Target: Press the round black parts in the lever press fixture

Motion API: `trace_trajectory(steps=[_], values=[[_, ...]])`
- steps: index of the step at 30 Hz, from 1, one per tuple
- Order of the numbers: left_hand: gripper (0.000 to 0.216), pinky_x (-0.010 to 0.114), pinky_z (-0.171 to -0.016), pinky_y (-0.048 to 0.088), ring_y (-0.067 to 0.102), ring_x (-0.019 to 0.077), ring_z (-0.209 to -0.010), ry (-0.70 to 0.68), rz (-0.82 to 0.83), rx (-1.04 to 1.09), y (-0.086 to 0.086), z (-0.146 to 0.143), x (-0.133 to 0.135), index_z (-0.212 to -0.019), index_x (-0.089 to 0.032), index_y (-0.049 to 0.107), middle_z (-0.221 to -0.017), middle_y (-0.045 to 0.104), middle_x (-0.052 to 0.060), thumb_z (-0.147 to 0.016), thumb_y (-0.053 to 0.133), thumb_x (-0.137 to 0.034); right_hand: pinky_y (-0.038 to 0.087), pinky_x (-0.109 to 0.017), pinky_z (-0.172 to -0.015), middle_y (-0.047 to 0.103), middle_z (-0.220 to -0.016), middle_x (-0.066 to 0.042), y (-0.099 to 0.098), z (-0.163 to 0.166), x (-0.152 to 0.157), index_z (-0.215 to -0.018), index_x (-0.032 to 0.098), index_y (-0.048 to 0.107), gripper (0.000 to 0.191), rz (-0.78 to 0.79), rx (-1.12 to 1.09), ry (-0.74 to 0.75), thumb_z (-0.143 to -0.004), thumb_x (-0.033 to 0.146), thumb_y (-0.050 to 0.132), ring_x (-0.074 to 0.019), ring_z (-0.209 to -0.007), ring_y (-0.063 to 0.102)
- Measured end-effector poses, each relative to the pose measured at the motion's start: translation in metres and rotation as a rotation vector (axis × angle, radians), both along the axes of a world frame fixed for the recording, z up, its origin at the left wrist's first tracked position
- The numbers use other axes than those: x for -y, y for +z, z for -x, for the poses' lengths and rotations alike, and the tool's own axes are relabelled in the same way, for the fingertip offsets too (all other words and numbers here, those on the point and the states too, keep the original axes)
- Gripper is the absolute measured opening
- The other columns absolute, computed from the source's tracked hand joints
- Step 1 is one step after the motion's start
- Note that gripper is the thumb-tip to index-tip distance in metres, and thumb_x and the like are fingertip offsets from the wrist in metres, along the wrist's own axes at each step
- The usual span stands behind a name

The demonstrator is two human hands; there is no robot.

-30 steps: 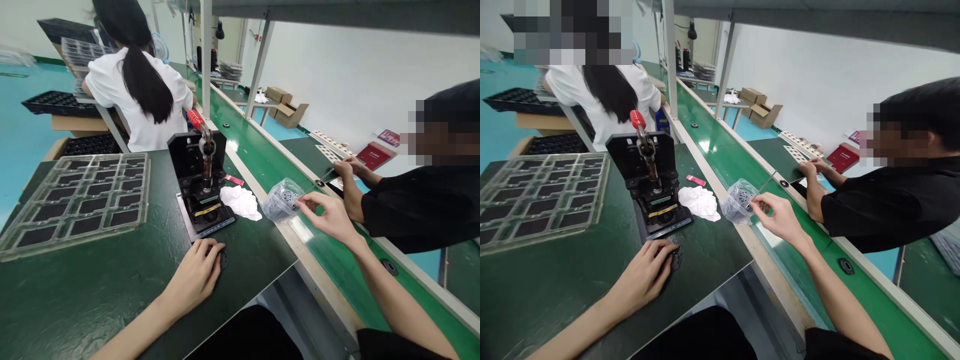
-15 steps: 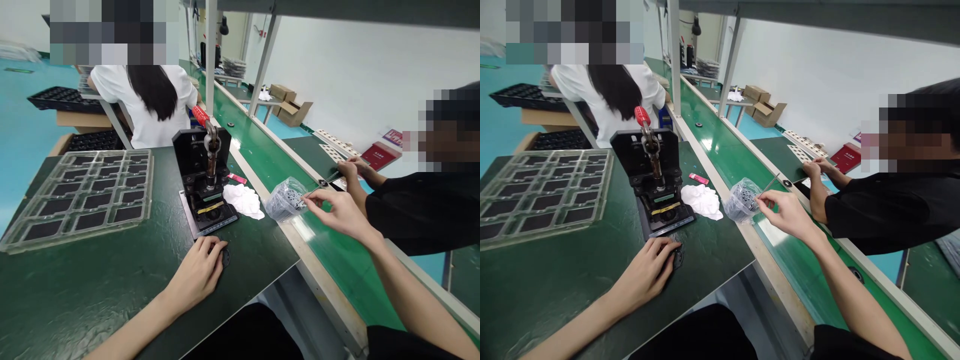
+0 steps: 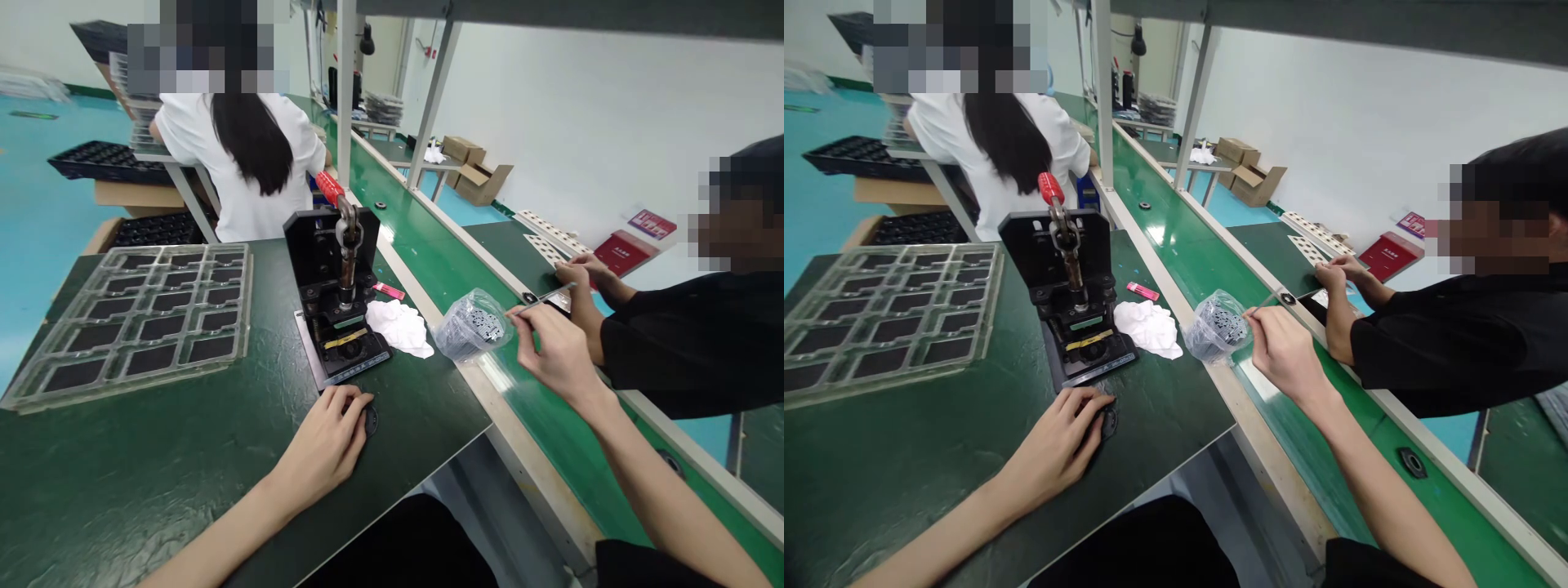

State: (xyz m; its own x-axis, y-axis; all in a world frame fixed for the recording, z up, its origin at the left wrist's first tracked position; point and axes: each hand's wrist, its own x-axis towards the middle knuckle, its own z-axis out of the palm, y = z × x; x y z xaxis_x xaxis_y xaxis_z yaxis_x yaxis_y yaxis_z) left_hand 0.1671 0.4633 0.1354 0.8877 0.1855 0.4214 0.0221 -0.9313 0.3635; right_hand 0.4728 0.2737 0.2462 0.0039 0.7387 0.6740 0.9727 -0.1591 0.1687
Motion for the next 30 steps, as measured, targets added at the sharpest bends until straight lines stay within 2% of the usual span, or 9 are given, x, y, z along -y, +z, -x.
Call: trace_trajectory(steps=[4, 10, 13, 15, 18, 21, 23, 26, 30], values=[[0.026, 0.04, -0.086, 0.055, 0.059, 0.0263, -0.101, 0.005, 0.013, 0.009, 0.0, 0.0, 0.001, -0.128, -0.015, 0.057, -0.115, 0.06, 0.013, -0.106, 0.043, -0.018, 0.051, -0.027, -0.071, 0.071, -0.088, -0.006, 0.014, 0.022, 0.003, -0.092, 0.017, 0.059, 0.01, -0.077, -0.145, 0.035, -0.098, 0.008, 0.058, -0.0163, -0.075, 0.066], [0.027, 0.042, -0.089, 0.057, 0.062, 0.0269, -0.105, 0.064, 0.05, 0.149, 0.007, 0.002, 0.008, -0.13, -0.017, 0.053, -0.115, 0.064, 0.013, -0.103, 0.05, -0.018, 0.045, -0.026, -0.066, 0.062, -0.081, -0.002, 0.009, 0.083, 0.0, -0.088, 0.018, 0.056, 0.015, 0.335, -0.55, 0.282, -0.1, 0.012, 0.051, -0.0128, -0.071, 0.057], [0.054, 0.039, -0.089, 0.058, 0.064, 0.0248, -0.107, 0.083, 0.238, 0.345, 0.011, 0.006, 0.011, -0.148, -0.018, 0.039, -0.122, 0.064, 0.014, -0.098, 0.059, -0.02, 0.039, -0.028, -0.062, 0.058, -0.077, -0.001, -0.007, 0.106, -0.008, -0.084, 0.018, 0.055, 0.018, 0.597, -0.539, 0.368, -0.101, 0.014, 0.047, -0.0137, -0.069, 0.054], [0.069, 0.033, -0.08, 0.06, 0.066, 0.0199, -0.098, -0.007, 0.452, 0.408, 0.013, 0.008, 0.012, -0.156, -0.021, 0.027, -0.126, 0.063, 0.013, -0.095, 0.059, -0.02, 0.037, -0.03, -0.061, 0.058, -0.076, -0.001, -0.016, 0.115, -0.014, -0.083, 0.018, 0.056, 0.02, 0.727, -0.447, 0.385, -0.1, 0.014, 0.047, -0.0152, -0.068, 0.054], [0.061, 0.023, -0.067, 0.056, 0.065, 0.0118, -0.077, -0.11, 0.685, 0.349, 0.015, 0.009, 0.012, -0.155, -0.023, 0.033, -0.112, 0.069, 0.008, -0.098, 0.055, -0.02, 0.037, -0.032, -0.062, 0.061, -0.077, -0.002, -0.022, 0.121, -0.02, -0.082, 0.018, 0.057, 0.02, 0.812, -0.319, 0.402, -0.1, 0.014, 0.049, -0.0175, -0.069, 0.057], [0.03, 0.02, -0.059, 0.05, 0.058, 0.0084, -0.06, -0.028, 0.742, 0.259, 0.017, 0.008, 0.011, -0.13, -0.019, 0.06, -0.085, 0.069, 0.001, -0.101, 0.057, -0.026, 0.039, -0.033, -0.062, 0.062, -0.077, -0.003, -0.02, 0.119, -0.021, -0.083, 0.018, 0.06, 0.021, 0.813, -0.302, 0.409, -0.101, 0.015, 0.049, -0.0182, -0.069, 0.059], [0.02, 0.021, -0.057, 0.048, 0.058, 0.0093, -0.06, 0.005, 0.736, 0.234, 0.018, 0.007, 0.008, -0.11, -0.017, 0.071, -0.082, 0.07, 0.003, -0.102, 0.057, -0.029, 0.04, -0.032, -0.061, 0.063, -0.077, -0.003, -0.016, 0.114, -0.02, -0.086, 0.019, 0.063, 0.022, 0.77, -0.376, 0.418, -0.103, 0.016, 0.048, -0.0176, -0.068, 0.059], [0.024, 0.022, -0.06, 0.048, 0.06, 0.0113, -0.064, -0.028, 0.732, 0.209, 0.019, 0.006, 0.005, -0.098, -0.017, 0.076, -0.084, 0.073, 0.006, -0.103, 0.055, -0.029, 0.044, -0.028, -0.06, 0.066, -0.078, -0.003, -0.012, 0.107, -0.018, -0.092, 0.02, 0.067, 0.021, 0.634, -0.622, 0.413, -0.105, 0.022, 0.05, -0.0153, -0.067, 0.061], [0.024, 0.021, -0.056, 0.044, 0.056, 0.0101, -0.056, -0.105, 0.803, 0.181, 0.02, 0.005, 0.005, -0.098, -0.016, 0.077, -0.071, 0.07, 0.004, -0.102, 0.057, -0.029, 0.046, -0.024, -0.054, 0.064, -0.068, 0.0, -0.015, 0.11, -0.022, -0.08, 0.02, 0.067, 0.023, 0.325, -0.966, 0.316, -0.101, 0.028, 0.062, -0.0123, -0.059, 0.058]])
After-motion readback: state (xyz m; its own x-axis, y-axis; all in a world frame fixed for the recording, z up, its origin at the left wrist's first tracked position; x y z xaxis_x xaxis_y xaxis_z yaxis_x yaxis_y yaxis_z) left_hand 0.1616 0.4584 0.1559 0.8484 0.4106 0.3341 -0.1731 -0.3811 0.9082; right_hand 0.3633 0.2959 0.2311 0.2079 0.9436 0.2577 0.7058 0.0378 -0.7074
